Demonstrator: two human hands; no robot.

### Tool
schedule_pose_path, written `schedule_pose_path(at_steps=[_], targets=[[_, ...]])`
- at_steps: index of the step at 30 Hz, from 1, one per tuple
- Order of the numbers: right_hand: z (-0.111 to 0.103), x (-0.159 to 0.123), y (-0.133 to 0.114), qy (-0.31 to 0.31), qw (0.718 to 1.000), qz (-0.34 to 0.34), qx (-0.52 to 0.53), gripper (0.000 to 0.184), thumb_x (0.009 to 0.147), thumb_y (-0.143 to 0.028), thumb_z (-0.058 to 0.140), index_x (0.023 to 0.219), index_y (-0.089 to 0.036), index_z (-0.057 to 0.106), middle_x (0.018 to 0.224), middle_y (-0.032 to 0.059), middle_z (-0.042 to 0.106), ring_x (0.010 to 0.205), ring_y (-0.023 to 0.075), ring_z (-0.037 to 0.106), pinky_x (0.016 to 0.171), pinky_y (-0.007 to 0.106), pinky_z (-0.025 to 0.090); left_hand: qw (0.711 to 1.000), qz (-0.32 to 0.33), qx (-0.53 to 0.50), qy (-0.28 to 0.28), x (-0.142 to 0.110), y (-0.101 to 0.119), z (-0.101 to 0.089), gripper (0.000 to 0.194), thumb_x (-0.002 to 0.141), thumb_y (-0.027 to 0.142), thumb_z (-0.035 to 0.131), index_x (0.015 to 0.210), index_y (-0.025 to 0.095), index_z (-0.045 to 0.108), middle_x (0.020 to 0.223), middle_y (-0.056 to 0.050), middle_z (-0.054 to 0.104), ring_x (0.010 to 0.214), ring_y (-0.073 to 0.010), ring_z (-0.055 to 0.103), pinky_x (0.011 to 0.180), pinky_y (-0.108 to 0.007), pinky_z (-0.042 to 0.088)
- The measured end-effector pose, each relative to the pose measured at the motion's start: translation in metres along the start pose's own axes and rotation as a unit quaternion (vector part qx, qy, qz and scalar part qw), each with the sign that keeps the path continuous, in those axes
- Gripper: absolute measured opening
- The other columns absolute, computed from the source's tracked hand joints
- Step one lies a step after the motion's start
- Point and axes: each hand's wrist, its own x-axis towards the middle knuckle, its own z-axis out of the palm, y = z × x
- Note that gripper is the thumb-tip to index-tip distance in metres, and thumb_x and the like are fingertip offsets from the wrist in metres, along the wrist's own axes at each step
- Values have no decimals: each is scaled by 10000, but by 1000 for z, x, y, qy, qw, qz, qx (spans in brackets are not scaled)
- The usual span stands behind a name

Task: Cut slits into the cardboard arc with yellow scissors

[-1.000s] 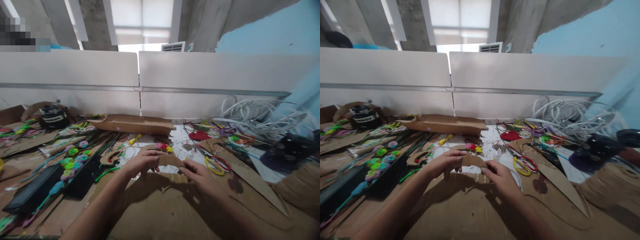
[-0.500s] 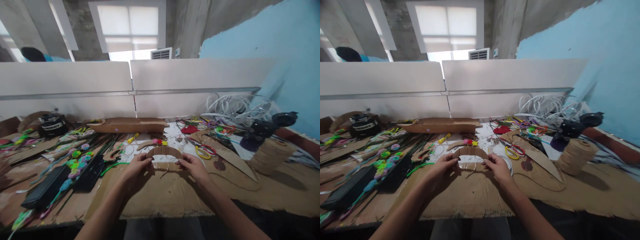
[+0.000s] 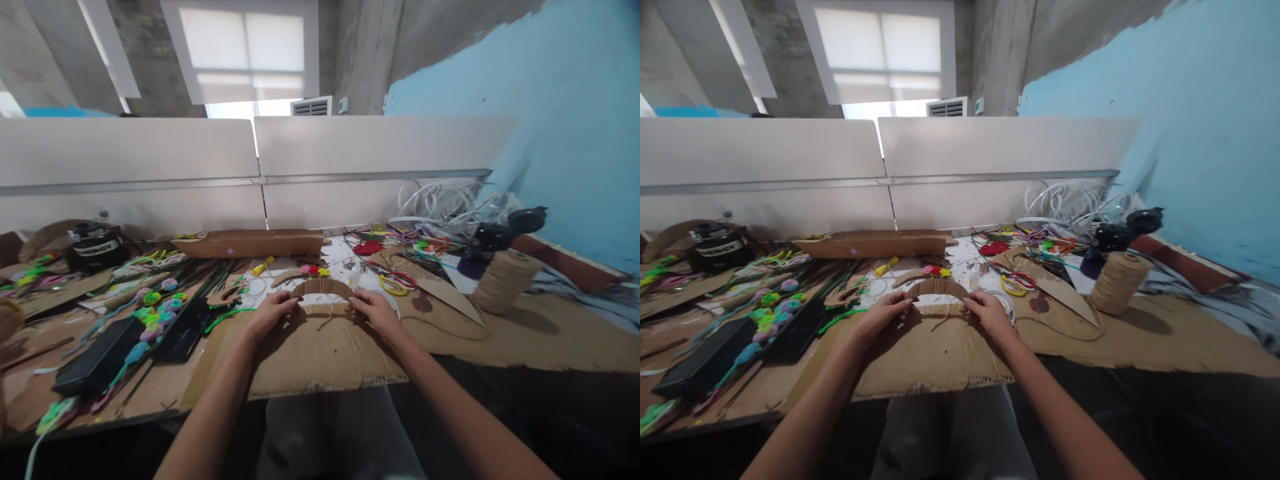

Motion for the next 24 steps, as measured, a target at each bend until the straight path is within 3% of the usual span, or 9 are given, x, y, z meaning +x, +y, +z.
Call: schedule_pose_path(at_steps=[8,13,18,21,24], targets=[[0,0,-4,3,996,-57,-70,343,909,-505,664,785,-186,680,710,-1,679,674,178,604,674,306,454,999,36,33,1,0,7,-3,313,697,430,836,773,171,677,650,-3,640,569,-121,569,554,-237,403],[-3,3,-2,-14,992,-63,-104,353,997,-499,637,912,-160,682,826,-6,683,720,167,652,729,342,540,998,35,41,-14,-5,10,-4,368,713,485,833,821,162,695,782,-72,731,643,-153,636,599,-258,449],[-2,2,-2,9,991,-78,-111,305,887,-483,696,919,-182,738,819,29,719,797,221,655,760,351,507,998,48,36,-24,-7,8,0,410,701,524,846,832,164,701,765,-52,700,666,-161,631,648,-282,476],[1,-2,-7,19,990,-86,-111,389,832,-447,670,1106,-183,747,762,27,717,751,234,641,712,339,482,997,55,39,-22,-8,8,3,379,703,509,842,746,167,685,660,-24,650,593,-141,570,593,-264,436],[2,-9,-12,4,988,-92,-123,496,824,-416,638,1246,-164,707,715,6,686,694,216,619,675,321,465,997,58,42,-8,-17,11,5,338,731,485,819,799,167,728,690,-32,673,603,-148,575,584,-260,434]])
